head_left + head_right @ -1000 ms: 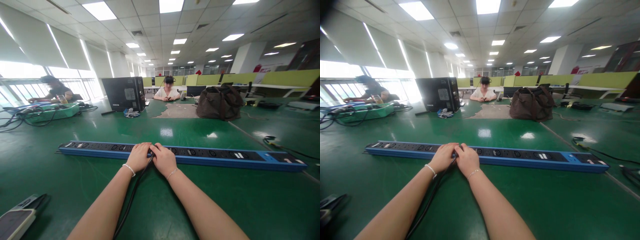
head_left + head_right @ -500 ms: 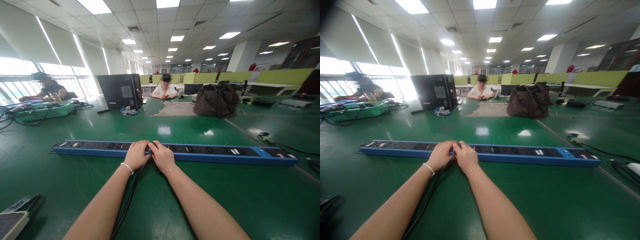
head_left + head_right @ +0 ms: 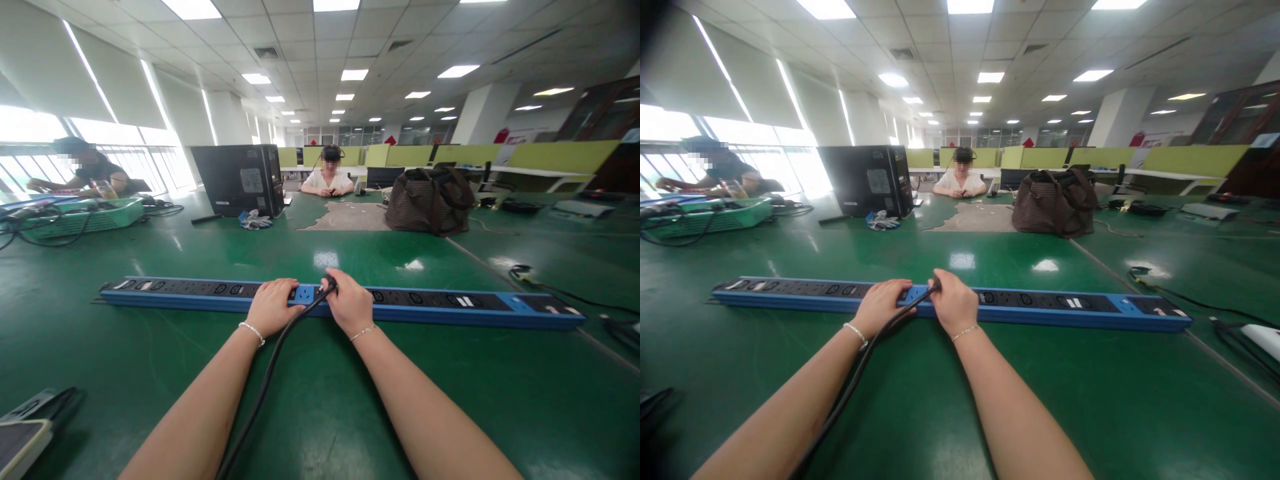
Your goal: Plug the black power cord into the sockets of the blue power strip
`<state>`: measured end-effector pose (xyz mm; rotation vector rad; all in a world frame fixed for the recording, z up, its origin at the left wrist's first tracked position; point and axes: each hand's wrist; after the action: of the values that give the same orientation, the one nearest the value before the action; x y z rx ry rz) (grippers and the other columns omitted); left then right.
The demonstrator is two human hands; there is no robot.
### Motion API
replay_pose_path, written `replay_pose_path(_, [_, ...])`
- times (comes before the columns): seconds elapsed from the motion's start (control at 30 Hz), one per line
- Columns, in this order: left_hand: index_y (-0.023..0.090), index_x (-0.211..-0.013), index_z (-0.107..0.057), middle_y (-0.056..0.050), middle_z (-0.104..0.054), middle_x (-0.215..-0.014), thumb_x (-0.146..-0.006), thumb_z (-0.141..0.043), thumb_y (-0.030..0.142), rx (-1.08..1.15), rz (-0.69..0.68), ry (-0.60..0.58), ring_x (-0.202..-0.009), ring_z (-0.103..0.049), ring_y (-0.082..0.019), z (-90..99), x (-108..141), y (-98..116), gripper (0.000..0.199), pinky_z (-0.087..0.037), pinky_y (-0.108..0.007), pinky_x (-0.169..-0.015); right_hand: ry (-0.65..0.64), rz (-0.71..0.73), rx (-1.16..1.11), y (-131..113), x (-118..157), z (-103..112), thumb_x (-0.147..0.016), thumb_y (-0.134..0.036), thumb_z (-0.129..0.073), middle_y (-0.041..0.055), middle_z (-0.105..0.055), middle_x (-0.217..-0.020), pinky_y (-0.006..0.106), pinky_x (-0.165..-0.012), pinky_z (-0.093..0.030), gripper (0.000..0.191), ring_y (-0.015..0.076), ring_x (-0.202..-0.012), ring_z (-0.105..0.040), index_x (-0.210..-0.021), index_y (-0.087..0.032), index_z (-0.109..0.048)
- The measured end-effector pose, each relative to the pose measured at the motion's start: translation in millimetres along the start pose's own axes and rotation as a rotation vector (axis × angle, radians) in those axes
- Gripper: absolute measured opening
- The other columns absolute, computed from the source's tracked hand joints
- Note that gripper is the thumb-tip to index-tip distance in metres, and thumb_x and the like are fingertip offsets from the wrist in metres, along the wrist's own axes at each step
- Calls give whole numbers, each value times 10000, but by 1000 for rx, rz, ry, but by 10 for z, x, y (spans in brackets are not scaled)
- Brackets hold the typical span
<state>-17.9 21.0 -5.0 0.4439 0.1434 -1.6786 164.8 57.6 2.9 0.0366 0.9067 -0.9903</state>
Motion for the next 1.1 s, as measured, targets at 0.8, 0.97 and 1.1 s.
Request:
replay_pose_path(0.8, [210,-1138,-551,-67,-577,-1265,-720,-614,463,10,13,0,-1166,-511,-238,5,9,-4,492,-330,-400,-1023,7,132,99,772,185,348,-916,-356,-420,84,-646,-956,321,-819,-433,358,198,-857,-538,-1147,-146,-594])
replay_pose_path(0.97, [204,-1139,-550,-67,-579,-1262,-723,-611,466,6,15,6,-1159,-515,-237,6,10,0,495,-332,-396,-1020,-2,149,126,791,170,398,-914,-346,-411,73,-652,-920,315,-801,-429,348,193,-817,-534,-1137,-154,-598])
replay_pose_path(1.1, [205,-1139,-550,-64,-579,-1263,-723,-610,464,5,19,1,-1156,-516,-236,9,9,6,494,-334,-400,-1019,-27,165,182,743,164,439,-914,-338,-398,74,-655,-888,319,-771,-418,353,197,-810,-535,-1144,-160,-598])
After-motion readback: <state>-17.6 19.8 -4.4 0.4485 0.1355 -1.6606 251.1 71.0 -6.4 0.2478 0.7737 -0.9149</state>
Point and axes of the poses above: each hand's wrist, its own x-axis away from the middle knuckle, its own z-axis out of the back of the hand, y = z × x
